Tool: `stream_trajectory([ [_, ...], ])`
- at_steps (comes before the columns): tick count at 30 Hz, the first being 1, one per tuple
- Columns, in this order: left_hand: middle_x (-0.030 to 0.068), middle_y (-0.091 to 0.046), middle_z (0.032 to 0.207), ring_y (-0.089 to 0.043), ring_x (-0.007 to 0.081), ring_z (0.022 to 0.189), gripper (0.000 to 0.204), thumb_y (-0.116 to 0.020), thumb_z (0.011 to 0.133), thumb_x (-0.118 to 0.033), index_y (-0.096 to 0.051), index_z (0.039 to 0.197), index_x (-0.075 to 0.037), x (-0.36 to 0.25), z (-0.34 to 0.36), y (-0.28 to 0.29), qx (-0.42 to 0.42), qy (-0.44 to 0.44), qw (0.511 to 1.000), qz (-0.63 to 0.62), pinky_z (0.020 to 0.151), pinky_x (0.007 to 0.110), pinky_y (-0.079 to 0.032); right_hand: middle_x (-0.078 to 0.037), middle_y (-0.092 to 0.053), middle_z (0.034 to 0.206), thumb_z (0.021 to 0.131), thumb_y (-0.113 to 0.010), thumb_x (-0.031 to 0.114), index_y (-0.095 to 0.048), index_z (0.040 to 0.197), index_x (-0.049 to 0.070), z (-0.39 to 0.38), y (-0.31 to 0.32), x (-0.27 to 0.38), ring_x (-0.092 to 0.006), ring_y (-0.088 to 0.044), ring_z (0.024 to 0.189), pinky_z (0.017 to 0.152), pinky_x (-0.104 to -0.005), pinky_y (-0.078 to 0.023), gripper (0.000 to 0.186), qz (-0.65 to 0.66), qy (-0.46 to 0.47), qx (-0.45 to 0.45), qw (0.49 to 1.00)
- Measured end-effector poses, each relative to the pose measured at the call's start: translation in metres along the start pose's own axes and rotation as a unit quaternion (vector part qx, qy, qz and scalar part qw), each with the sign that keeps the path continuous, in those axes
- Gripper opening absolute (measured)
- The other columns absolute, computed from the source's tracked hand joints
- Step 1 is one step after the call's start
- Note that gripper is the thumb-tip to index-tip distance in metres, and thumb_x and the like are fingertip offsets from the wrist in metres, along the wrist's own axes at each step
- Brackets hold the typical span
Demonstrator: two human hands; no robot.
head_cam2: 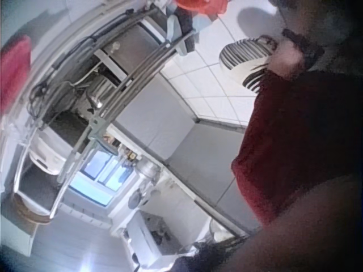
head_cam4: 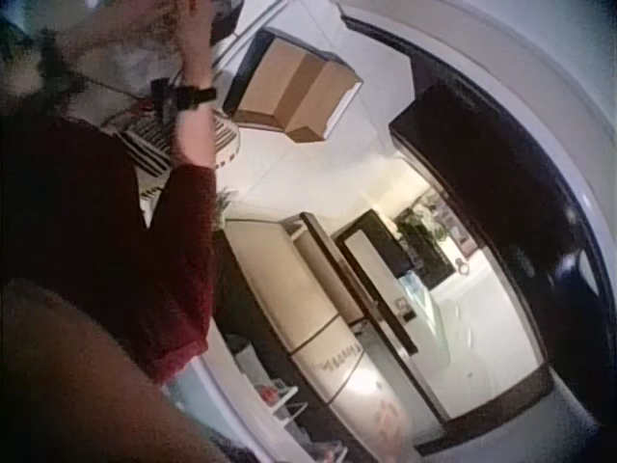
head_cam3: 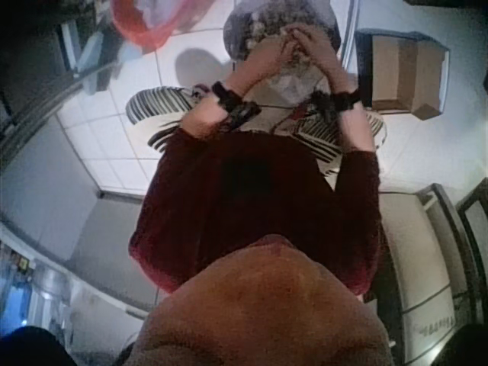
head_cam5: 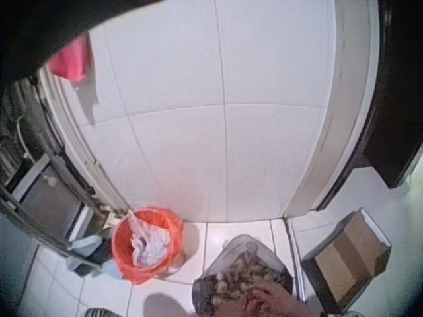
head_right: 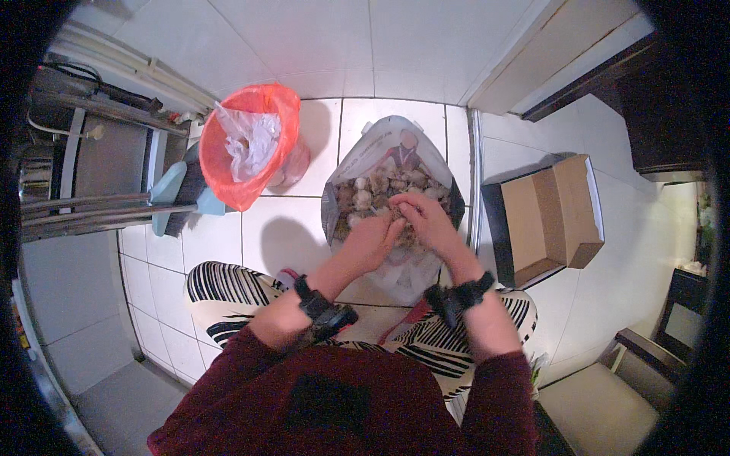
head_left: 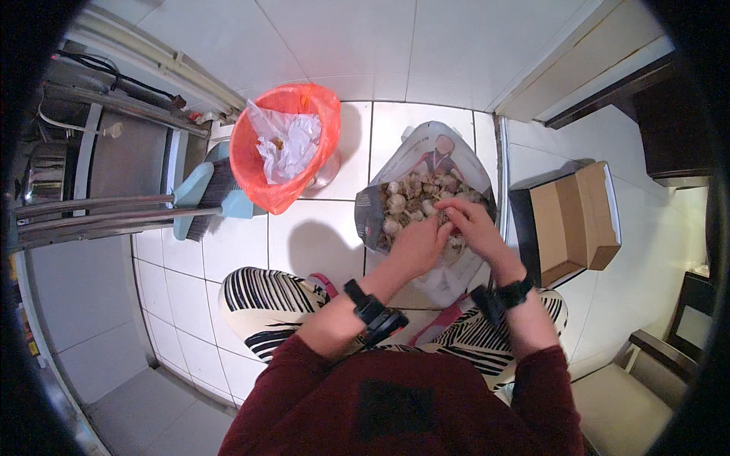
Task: The person carries a cardboard box and a plastic bag of garlic into the kitchen, then sits on the floor and peels garlic cloves by hand, placing the peeled cloves into the box and discarding the skins into a nearby bin.
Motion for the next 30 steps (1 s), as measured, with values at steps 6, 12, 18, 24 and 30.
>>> stream_trajectory([
  [6, 0.0118, -0.059, 0.085, -0.057, 0.0206, 0.073, 0.033, -0.046, 0.092, -0.028, -0.052, 0.106, 0.001, 0.005, 0.022, -0.012, -0.022, 0.009, 0.919, -0.394, 0.063, 0.033, -0.045, -0.010, -0.057, 0.108, 0.079, -0.056, 0.001, -0.054, 0.112, 0.003, -0.010, 0.006, 0.008, -0.0184, -0.057, 0.096, 0.081, -0.0289, -0.046, 0.033, 0.125, 0.103, -0.157, 0.974],
  [12, 0.0175, -0.062, 0.088, -0.061, 0.0284, 0.081, 0.044, -0.052, 0.086, -0.040, -0.051, 0.104, 0.001, 0.009, 0.026, 0.006, -0.162, -0.030, 0.955, -0.248, 0.070, 0.037, -0.046, -0.008, -0.056, 0.108, 0.075, -0.065, 0.001, -0.052, 0.116, 0.001, -0.007, -0.011, 0.019, -0.0146, -0.055, 0.097, 0.083, -0.0278, -0.046, 0.043, -0.011, 0.109, -0.102, 0.989],
  [18, 0.0099, -0.058, 0.081, -0.056, 0.0124, 0.069, 0.044, -0.039, 0.094, -0.041, -0.056, 0.096, 0.000, 0.026, 0.027, 0.003, -0.048, 0.024, 0.870, -0.490, 0.061, 0.024, -0.045, -0.005, -0.061, 0.097, 0.076, -0.067, 0.012, -0.054, 0.115, 0.003, 0.003, -0.005, 0.017, -0.0135, -0.059, 0.085, 0.074, -0.0260, -0.049, 0.042, 0.159, 0.049, -0.031, 0.986],
  [24, 0.0043, -0.056, 0.067, -0.053, 0.0100, 0.060, 0.044, -0.034, 0.096, -0.037, -0.058, 0.091, -0.001, 0.030, 0.030, 0.004, -0.049, 0.033, 0.926, -0.373, 0.053, 0.026, -0.041, -0.005, -0.060, 0.096, 0.082, -0.063, 0.013, -0.055, 0.110, 0.003, 0.008, -0.006, -0.001, -0.0107, -0.058, 0.076, 0.065, -0.0228, -0.049, 0.031, 0.197, -0.028, -0.017, 0.980],
  [30, 0.0064, -0.059, 0.070, -0.056, 0.0104, 0.065, 0.032, -0.038, 0.095, -0.021, -0.058, 0.099, 0.004, 0.021, 0.029, 0.012, -0.058, -0.029, 0.945, -0.321, 0.056, 0.027, -0.043, -0.009, -0.061, 0.096, 0.079, -0.065, 0.019, -0.056, 0.107, 0.004, 0.016, -0.006, -0.010, -0.0146, -0.059, 0.083, 0.066, -0.0276, -0.050, 0.033, 0.166, 0.019, -0.089, 0.982],
])
Point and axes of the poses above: each hand's wrist, its own z-axis towards the middle knuckle, its own y-axis out of the back of the hand, x = y × z, the point moved 7 cm from there along z, towards the middle knuckle
